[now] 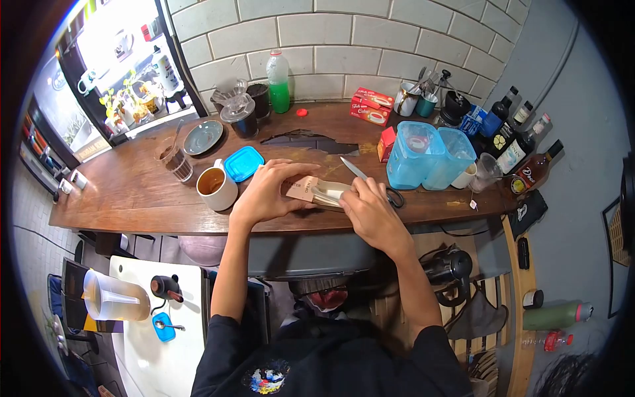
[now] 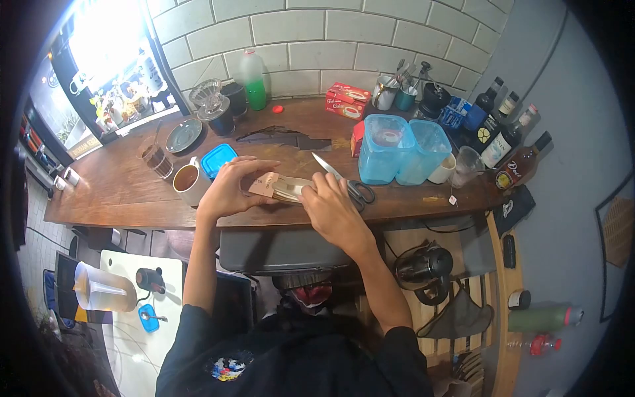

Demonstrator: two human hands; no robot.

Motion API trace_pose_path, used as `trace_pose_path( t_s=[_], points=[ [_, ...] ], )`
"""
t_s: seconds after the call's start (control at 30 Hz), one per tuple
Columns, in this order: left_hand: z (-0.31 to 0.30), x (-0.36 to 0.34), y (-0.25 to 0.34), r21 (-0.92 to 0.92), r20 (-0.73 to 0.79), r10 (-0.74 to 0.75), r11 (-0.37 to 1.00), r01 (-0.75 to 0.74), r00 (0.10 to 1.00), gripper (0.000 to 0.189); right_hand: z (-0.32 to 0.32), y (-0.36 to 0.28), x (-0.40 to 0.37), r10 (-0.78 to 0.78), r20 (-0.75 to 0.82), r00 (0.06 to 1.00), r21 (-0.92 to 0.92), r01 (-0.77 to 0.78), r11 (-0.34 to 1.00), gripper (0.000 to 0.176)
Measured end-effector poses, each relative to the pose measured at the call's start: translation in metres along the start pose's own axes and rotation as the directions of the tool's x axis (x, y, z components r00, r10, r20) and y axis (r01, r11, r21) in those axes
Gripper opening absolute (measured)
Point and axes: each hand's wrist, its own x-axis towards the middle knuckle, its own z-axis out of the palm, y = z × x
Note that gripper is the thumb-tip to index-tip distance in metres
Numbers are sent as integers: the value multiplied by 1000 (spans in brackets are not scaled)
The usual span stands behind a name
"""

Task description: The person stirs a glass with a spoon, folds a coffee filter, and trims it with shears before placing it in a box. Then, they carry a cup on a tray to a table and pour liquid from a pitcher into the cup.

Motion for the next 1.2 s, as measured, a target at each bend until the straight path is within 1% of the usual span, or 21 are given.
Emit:
trace_pose_path(
  t_s=[0.13, 0.2, 0.23, 0.3, 0.43, 0.5, 0.53, 0.6, 0.63, 0.7, 0.73, 0.8, 0.83, 0.9, 0.93, 0.97, 1.03, 1.17, 1.2],
  points=[
    [3, -2, -4, 28, -17, 31, 999, -30, 999, 70, -4, 5, -2, 35, -12, 999, 22, -35, 999, 9],
    [3, -1, -4, 25, -15, 25, 999, -24, 1000, 69, -10, 4, -1, 0, 12, 1000, -89, 1, 996, 16],
    [2, -1, -3, 23, -9, 20, 1000, -19, 1000, 69, -8, 3, 0, 3, 11, 1000, -87, -2, 996, 16],
    [1, 0, 0, 28, -5, 5, 1000, -5, 1000, 70, -2, 2, 3, -105, -77, 992, -327, 74, 942, 15],
    [2, -1, -1, 44, -7, -5, 999, 5, 1000, 71, 3, 6, 7, -83, -35, 996, -311, 68, 948, 15],
    [2, -2, -2, 36, -10, -9, 999, 9, 1000, 70, 2, 7, 10, -82, 35, 996, -309, 89, 947, 16],
    [2, -1, -2, 26, -10, -8, 1000, 8, 1000, 70, 2, 9, 12, -82, 35, 996, -308, 89, 947, 16],
    [1, 0, -1, 16, -2, -15, 1000, 15, 1000, 70, 2, 12, 16, -118, 95, 988, -243, 138, 960, 18],
    [1, 0, -1, 7, 8, -23, 1000, 22, 1000, 70, 3, 14, 17, -114, 94, 989, -244, 134, 960, 18],
    [1, -1, -1, 16, 10, -17, 1000, 17, 1000, 70, 5, 17, 19, -200, 131, 971, -120, 216, 969, 16],
    [2, -1, -1, 26, 8, -17, 1000, 16, 1000, 70, 5, 18, 18, -199, 131, 971, -121, 215, 969, 16],
    [3, -1, -3, 40, -3, 2, 999, -2, 1000, 70, 3, 20, 15, -147, 94, 985, 11, 146, 989, 20],
    [3, -1, -4, 55, -15, 19, 998, -18, 1000, 70, 2, 23, 13, -151, 97, 984, 12, 151, 988, 20],
    [3, -2, -4, 49, -20, 13, 999, -12, 1000, 69, -3, 32, 7, -56, 139, 989, 189, 30, 981, 24],
    [3, -2, -4, 43, -18, 14, 999, -13, 1000, 69, -7, 33, 3, -45, 177, 983, 212, 6, 977, 29],
    [3, -2, -4, 42, -19, 15, 999, -14, 1000, 69, -7, 32, 1, -44, 177, 983, 211, 6, 977, 29],
    [3, 0, -3, 49, -6, -4, 999, 4, 1000, 69, -8, 30, -6, -93, 205, 974, 198, 52, 979, 31],
    [4, 1, -2, 46, -9, 8, 999, -8, 1000, 71, -1, 30, -14, -101, 195, 976, 215, 58, 975, 33],
    [3, 1, -2, 42, -14, 9, 999, -9, 1000, 69, 0, 31, -15, -75, 181, 981, 234, 31, 972, 32]
  ],
)
